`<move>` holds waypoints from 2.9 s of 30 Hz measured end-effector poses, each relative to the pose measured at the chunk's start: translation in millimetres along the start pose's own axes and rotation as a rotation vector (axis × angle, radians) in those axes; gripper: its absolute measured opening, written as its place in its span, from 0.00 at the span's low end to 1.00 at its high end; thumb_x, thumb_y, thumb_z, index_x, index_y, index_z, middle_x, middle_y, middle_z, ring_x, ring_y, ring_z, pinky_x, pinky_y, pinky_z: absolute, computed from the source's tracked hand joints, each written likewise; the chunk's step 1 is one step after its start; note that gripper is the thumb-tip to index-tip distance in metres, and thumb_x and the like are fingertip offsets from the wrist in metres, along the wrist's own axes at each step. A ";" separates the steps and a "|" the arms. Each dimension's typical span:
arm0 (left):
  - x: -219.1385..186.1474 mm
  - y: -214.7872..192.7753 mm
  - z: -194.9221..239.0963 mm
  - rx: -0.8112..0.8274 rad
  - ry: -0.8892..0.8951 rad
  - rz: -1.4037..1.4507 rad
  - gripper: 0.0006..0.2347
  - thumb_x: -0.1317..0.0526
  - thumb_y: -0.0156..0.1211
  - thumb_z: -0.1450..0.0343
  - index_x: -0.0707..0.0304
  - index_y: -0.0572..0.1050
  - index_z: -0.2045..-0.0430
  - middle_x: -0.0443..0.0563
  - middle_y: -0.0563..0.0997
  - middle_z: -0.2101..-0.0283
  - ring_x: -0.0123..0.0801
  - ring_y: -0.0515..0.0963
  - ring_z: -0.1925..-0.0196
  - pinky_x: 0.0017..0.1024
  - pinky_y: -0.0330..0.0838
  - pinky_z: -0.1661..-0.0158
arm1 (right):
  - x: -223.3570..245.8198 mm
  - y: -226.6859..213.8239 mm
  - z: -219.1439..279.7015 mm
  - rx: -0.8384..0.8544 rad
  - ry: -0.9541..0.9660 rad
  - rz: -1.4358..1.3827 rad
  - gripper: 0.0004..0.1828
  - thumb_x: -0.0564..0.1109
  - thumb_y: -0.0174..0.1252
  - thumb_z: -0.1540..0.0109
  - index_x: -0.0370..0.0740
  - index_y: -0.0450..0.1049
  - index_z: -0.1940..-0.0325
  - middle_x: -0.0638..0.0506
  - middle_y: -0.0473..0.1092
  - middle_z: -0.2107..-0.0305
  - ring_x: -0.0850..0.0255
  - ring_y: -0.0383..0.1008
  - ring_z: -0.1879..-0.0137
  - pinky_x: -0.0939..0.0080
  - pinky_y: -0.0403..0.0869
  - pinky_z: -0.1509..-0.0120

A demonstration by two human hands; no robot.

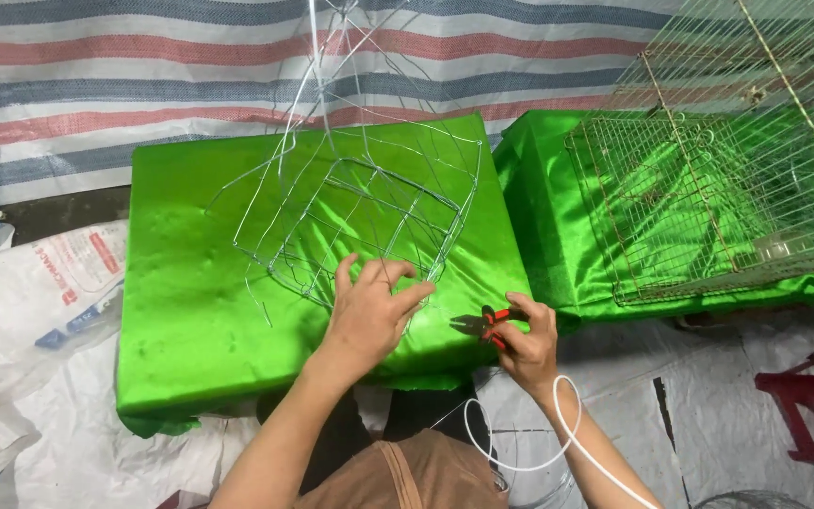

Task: Assembling a wire frame or cage by bending wire mesh and securing connections using pliers.

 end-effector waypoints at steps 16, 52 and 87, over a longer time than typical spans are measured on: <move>40.6 -13.7 127.1 -0.318 -0.236 0.382 0.11 0.62 0.61 0.28 0.56 0.81 0.53 0.55 0.78 0.45 0.52 0.76 0.43 0.50 0.68 0.41 | -86.7 106.5 31.2 0.297 0.666 0.154 0.05 0.45 0.65 0.37 0.49 0.83 0.56 0.50 0.69 0.47 0.43 0.74 0.43 0.43 0.73 0.41; 16.8 -19.8 49.9 -0.543 -0.049 0.189 0.30 0.57 0.63 0.27 0.64 0.57 0.31 0.52 0.83 0.50 0.38 0.79 0.50 0.48 0.59 0.41 | 55.9 82.0 -47.5 -0.058 0.567 -1.090 0.14 0.41 0.59 0.33 0.32 0.77 0.44 0.38 0.78 0.53 0.55 0.78 0.46 0.51 0.76 0.39; 10.7 -19.6 43.9 -0.695 0.053 -0.055 0.16 0.61 0.63 0.27 0.57 0.68 0.47 0.52 0.77 0.51 0.42 0.75 0.50 0.40 0.65 0.47 | 42.7 115.2 -24.3 -0.183 0.881 -1.332 0.18 0.51 0.54 0.29 0.34 0.78 0.48 0.39 0.79 0.59 0.60 0.78 0.58 0.67 0.77 0.54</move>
Point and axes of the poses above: each hand's wrist, its own z-axis away from the middle knuckle, its own y-axis out of the palm, x = y × z, the point moved 9 cm from there along -z, towards the middle knuckle
